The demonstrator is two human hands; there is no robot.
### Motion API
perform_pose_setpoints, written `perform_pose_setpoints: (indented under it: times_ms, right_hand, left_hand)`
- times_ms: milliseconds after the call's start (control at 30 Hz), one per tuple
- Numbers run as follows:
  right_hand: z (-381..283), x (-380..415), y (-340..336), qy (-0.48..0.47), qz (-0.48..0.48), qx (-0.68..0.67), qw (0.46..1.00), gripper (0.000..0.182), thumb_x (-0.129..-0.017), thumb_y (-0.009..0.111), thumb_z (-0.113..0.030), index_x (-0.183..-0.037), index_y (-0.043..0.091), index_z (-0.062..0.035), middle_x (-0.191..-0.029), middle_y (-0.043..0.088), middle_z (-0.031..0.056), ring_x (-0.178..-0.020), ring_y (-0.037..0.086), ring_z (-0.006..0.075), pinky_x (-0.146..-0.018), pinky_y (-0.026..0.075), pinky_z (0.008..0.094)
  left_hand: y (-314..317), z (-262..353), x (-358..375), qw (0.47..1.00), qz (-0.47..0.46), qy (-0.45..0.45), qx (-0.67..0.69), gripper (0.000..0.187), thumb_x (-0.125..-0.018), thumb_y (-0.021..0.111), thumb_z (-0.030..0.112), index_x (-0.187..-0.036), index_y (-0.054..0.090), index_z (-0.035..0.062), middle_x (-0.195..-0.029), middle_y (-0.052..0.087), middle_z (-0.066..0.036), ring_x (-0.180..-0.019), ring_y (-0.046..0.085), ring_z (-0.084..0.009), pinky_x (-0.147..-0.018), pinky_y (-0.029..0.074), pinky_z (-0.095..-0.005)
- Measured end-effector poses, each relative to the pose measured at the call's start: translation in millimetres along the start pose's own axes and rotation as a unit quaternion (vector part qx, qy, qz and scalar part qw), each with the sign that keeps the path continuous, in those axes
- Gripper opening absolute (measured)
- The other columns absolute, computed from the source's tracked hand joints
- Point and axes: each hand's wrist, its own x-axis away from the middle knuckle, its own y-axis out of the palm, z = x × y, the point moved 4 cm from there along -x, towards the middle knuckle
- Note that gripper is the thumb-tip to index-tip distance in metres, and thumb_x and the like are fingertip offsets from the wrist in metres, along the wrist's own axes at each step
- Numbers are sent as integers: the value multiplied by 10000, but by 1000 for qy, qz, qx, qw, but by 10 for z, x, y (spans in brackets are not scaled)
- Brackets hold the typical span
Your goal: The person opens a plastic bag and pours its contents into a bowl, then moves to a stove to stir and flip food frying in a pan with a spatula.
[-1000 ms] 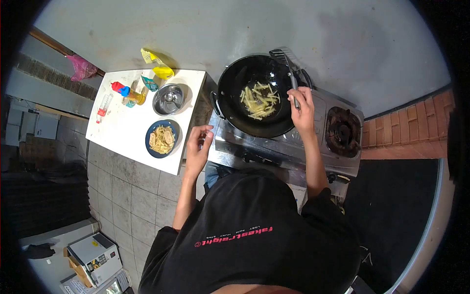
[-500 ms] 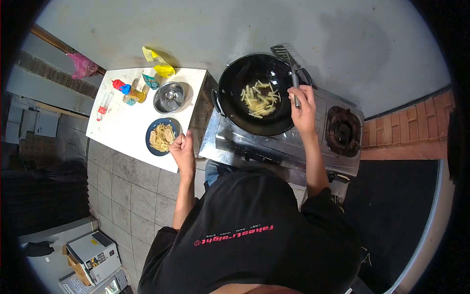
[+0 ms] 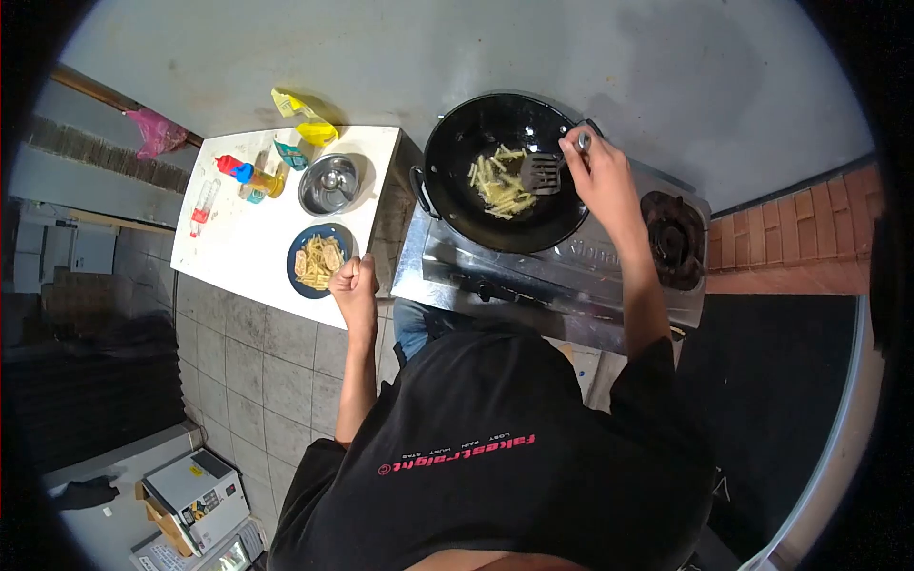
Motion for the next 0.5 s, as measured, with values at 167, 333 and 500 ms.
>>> perform_pose_setpoints:
  times_ms: [167, 333, 500]
  right_hand:
    - [26, -209, -32, 10, -21, 120, 992, 320, -973, 606, -318, -1024, 631, -3, -800, 682, 197, -763, 666, 422, -667, 523, 496]
    - [177, -249, 100, 6, -13, 145, 989, 292, -969, 612, -299, -1020, 631, -13, -764, 674, 188, -723, 654, 417, -648, 516, 473]
    - [279, -119, 311, 79, -39, 52, 995, 221, -969, 622, -242, -991, 614, -23, -680, 629, 142, -574, 579, 342, -575, 461, 402]
  left_hand:
    - [81, 15, -7, 999, -31, 35, -6, 446, -1022, 578, 141, -610, 444, 36, -607, 445, 13, -571, 369, -72, -540, 288, -260]
    - [95, 52, -92, 993, -88, 63, -47, 389, -1024, 562, 135, -677, 499, -30, -713, 499, -10, -662, 409, -83, -600, 310, -254]
    - [-72, 19, -213, 996, -90, 18, -20, 365, -1022, 557, 119, -688, 489, -12, -738, 458, 8, -644, 374, -66, -568, 287, -242]
